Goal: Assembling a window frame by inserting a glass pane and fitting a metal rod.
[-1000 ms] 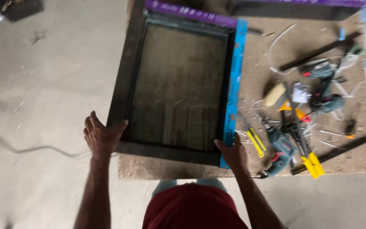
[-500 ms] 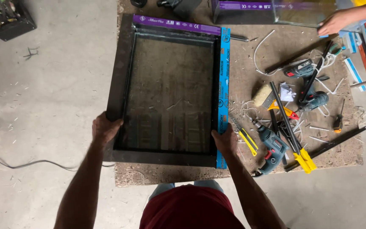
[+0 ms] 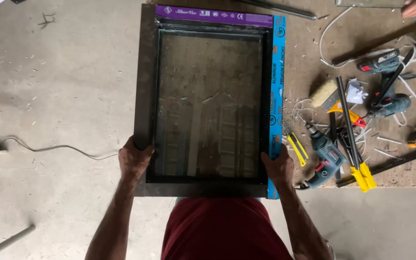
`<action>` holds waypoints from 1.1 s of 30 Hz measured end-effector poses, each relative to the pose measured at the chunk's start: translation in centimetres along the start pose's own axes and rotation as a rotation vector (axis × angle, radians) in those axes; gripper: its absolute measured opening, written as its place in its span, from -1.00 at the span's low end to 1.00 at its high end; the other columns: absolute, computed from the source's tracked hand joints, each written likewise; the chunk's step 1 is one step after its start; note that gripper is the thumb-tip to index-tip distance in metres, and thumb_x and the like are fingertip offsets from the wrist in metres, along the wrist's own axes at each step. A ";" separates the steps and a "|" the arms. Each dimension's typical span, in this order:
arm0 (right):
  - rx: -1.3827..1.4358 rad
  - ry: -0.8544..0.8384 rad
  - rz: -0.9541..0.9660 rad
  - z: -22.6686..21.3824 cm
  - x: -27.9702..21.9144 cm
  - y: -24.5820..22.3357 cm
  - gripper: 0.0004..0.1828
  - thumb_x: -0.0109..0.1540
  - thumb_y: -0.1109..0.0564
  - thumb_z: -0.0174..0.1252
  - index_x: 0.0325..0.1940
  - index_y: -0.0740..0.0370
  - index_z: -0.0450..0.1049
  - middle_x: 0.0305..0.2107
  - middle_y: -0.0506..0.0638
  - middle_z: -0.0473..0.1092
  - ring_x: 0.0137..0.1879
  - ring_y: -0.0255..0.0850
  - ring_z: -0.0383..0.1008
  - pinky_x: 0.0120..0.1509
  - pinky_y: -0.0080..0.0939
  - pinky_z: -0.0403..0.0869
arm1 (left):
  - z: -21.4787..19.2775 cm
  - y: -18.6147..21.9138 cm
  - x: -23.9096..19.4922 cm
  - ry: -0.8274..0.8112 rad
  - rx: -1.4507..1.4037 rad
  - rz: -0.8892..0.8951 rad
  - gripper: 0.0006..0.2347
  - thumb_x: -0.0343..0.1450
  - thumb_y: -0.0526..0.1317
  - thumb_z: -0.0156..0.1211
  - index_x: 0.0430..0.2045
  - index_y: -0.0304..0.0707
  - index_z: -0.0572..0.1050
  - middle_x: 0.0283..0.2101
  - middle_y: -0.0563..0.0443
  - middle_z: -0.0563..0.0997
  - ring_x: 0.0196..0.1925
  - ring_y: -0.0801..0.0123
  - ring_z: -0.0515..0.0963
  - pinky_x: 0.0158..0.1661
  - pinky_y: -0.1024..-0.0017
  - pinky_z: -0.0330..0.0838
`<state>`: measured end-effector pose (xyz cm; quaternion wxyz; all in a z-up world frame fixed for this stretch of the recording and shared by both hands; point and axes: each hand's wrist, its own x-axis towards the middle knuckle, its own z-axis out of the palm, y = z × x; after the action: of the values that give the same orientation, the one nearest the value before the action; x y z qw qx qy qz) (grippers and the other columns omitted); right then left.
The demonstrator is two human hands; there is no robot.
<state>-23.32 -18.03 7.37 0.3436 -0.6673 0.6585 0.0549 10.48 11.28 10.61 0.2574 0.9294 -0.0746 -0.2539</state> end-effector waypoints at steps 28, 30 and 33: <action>-0.050 0.069 -0.074 1.5 2.0 1.5 -0.19 0.13 -0.37 0.28 0.36 -0.01 0.32 0.01 0.36 0.50 0.24 0.33 0.44 0.38 0.32 0.39 | -1.2 -0.1 0.3 -0.135 -0.195 0.000 -0.27 0.20 0.23 0.44 0.20 -0.20 0.42 0.07 -0.35 0.60 0.19 -0.21 0.54 0.18 -0.11 0.44; -0.068 0.061 -0.073 1.0 1.7 1.4 -0.17 0.14 -0.38 0.28 0.38 0.00 0.29 0.03 0.37 0.49 0.26 0.33 0.43 0.39 0.32 0.38 | -2.2 0.1 -0.4 -0.208 -0.277 0.035 -0.23 0.22 0.19 0.45 0.24 -0.31 0.38 0.15 -0.46 0.55 0.27 -0.29 0.47 0.25 -0.16 0.37; 0.004 -0.006 -0.124 -0.4 0.3 1.7 -0.18 0.22 -0.44 0.16 0.40 0.06 0.28 0.05 0.43 0.47 0.28 0.40 0.39 0.42 0.35 0.32 | -3.6 -0.1 -1.8 -0.285 -0.418 0.061 -0.20 0.33 0.27 0.30 0.34 -0.36 0.29 0.30 -0.44 0.43 0.37 -0.33 0.35 0.31 -0.18 0.28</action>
<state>-24.98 -18.32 6.81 0.3499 -0.7059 0.6149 0.0342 10.76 13.44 13.99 0.4385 0.8081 -0.0840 -0.3842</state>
